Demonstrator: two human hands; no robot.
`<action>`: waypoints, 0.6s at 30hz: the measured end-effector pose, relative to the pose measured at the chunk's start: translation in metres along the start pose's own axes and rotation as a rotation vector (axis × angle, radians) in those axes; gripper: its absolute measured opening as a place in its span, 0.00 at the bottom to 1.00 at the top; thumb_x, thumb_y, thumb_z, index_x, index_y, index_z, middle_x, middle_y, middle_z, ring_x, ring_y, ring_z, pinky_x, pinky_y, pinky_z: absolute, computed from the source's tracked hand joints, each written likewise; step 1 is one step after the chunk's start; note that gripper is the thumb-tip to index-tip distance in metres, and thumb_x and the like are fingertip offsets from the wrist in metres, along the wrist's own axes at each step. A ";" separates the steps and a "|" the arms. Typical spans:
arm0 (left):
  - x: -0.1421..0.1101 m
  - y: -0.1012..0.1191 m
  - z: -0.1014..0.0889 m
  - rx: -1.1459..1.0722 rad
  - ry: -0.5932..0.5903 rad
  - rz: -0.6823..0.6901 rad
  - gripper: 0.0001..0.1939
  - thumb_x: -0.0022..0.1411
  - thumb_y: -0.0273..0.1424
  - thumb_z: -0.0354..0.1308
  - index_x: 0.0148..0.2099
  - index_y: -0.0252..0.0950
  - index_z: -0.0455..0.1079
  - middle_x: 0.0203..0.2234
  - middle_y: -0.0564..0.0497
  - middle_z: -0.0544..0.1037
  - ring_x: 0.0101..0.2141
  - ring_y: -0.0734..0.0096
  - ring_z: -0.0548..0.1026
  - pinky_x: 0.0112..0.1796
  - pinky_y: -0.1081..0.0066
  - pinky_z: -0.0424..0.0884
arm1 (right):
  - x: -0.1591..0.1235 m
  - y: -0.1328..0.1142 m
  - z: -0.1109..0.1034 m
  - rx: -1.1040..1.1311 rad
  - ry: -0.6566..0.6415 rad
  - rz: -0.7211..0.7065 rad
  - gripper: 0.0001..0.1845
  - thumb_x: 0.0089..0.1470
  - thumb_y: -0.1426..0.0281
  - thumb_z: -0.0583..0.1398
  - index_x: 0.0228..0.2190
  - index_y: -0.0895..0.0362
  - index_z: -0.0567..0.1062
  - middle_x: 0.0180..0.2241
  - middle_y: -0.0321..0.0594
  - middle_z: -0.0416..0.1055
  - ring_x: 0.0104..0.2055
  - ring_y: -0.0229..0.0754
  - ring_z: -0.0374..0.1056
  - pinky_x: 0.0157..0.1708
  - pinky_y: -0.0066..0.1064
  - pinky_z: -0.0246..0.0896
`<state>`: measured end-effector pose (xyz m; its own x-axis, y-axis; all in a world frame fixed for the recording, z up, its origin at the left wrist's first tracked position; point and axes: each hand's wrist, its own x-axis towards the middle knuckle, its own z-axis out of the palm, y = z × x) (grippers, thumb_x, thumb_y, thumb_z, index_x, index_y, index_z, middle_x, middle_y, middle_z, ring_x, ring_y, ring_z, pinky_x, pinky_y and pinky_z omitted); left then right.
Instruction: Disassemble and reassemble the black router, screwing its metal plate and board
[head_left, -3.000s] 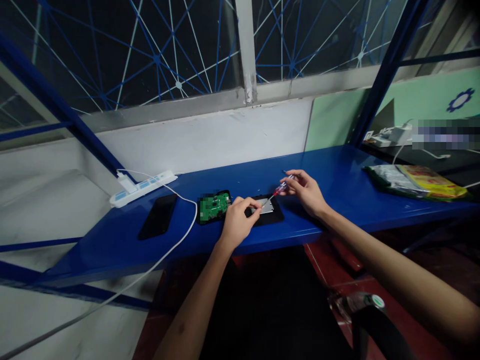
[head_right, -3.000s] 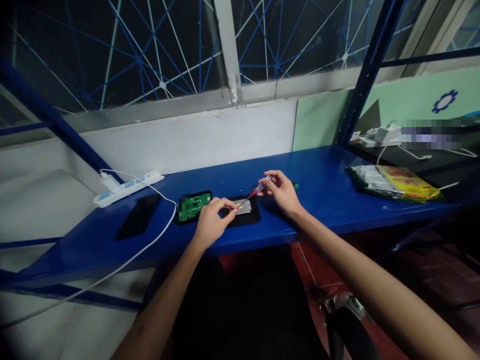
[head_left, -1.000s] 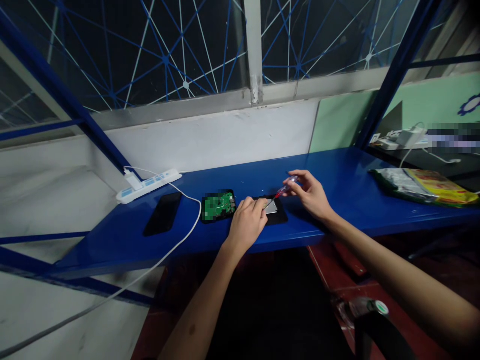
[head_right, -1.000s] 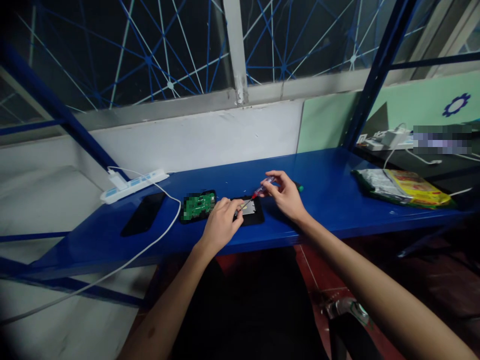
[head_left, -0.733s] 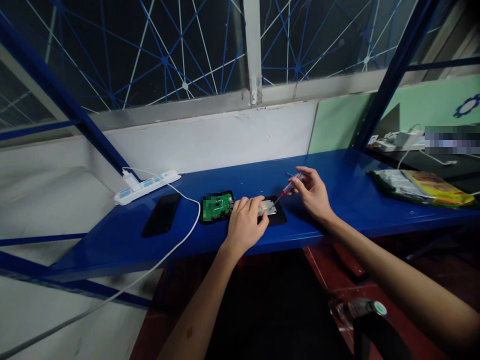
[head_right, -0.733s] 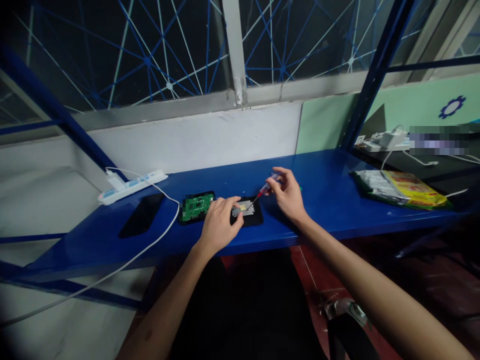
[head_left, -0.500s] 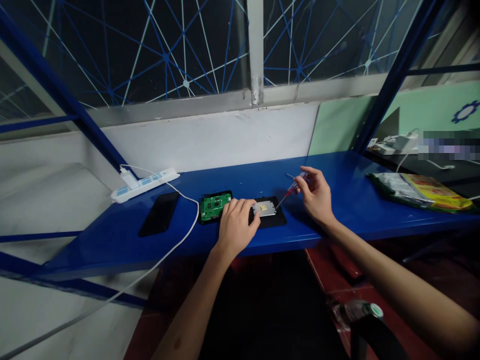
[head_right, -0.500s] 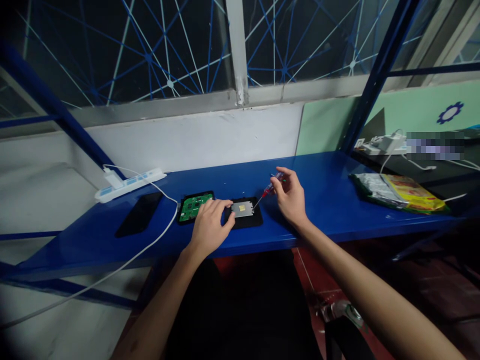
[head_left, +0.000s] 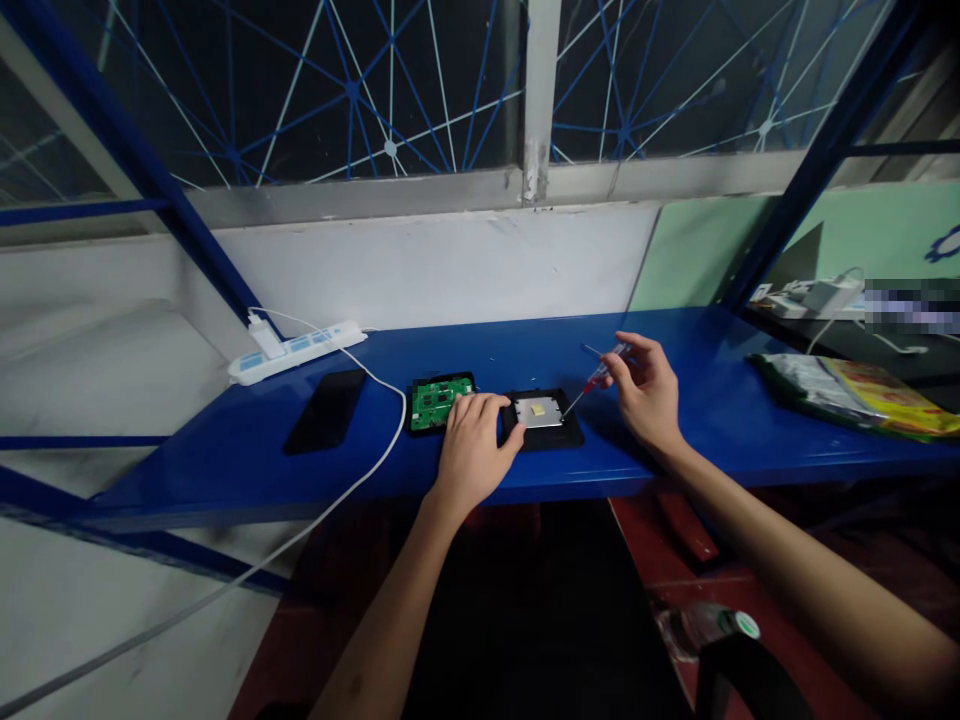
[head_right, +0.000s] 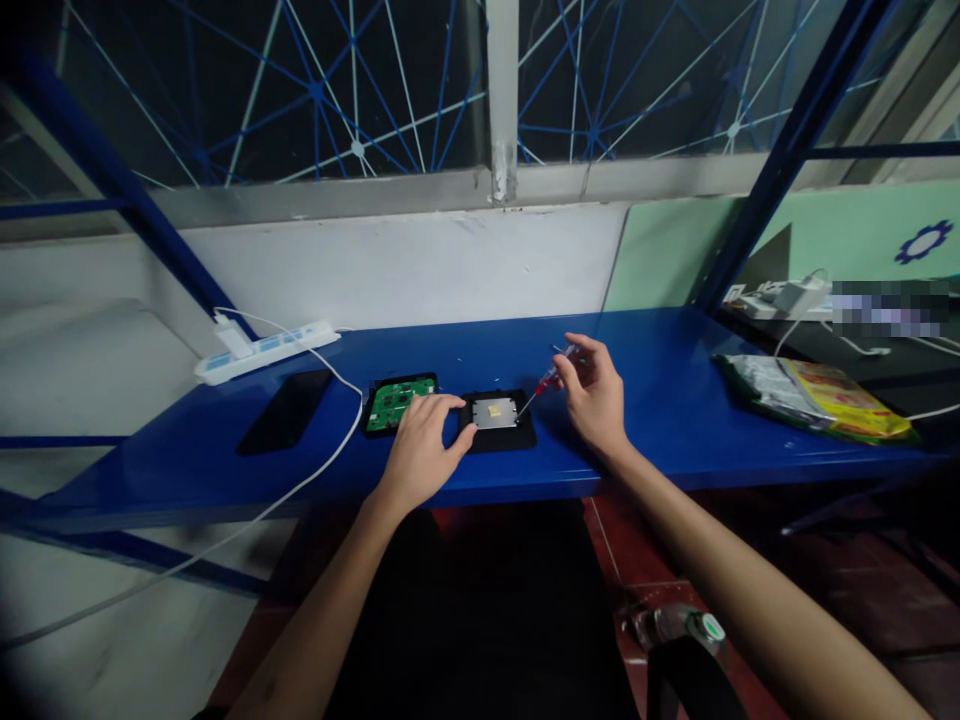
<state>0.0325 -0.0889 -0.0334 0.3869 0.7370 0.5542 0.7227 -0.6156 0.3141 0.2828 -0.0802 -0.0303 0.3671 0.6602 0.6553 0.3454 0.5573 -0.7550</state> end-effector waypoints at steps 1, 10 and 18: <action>0.000 0.000 0.000 -0.001 -0.004 -0.004 0.11 0.67 0.32 0.61 0.50 0.38 0.67 0.47 0.47 0.77 0.52 0.54 0.71 0.64 0.49 0.56 | 0.000 0.000 0.000 -0.002 -0.001 0.000 0.17 0.59 0.64 0.63 0.49 0.51 0.72 0.32 0.33 0.71 0.26 0.35 0.69 0.30 0.33 0.69; 0.001 0.003 -0.001 0.007 -0.034 -0.021 0.10 0.67 0.33 0.60 0.49 0.39 0.67 0.44 0.48 0.77 0.52 0.55 0.72 0.64 0.48 0.55 | -0.002 -0.008 0.001 -0.014 -0.016 -0.038 0.17 0.61 0.64 0.62 0.51 0.51 0.72 0.32 0.35 0.73 0.27 0.36 0.70 0.33 0.35 0.71; 0.000 0.003 -0.001 0.021 -0.046 -0.016 0.09 0.68 0.36 0.60 0.48 0.40 0.69 0.45 0.49 0.79 0.54 0.54 0.72 0.65 0.45 0.54 | -0.004 -0.013 0.005 -0.005 -0.107 -0.089 0.19 0.63 0.63 0.60 0.54 0.49 0.70 0.38 0.39 0.76 0.30 0.40 0.73 0.35 0.39 0.74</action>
<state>0.0346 -0.0912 -0.0320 0.4010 0.7590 0.5129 0.7404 -0.5982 0.3064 0.2723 -0.0872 -0.0229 0.2410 0.6584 0.7131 0.3766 0.6137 -0.6939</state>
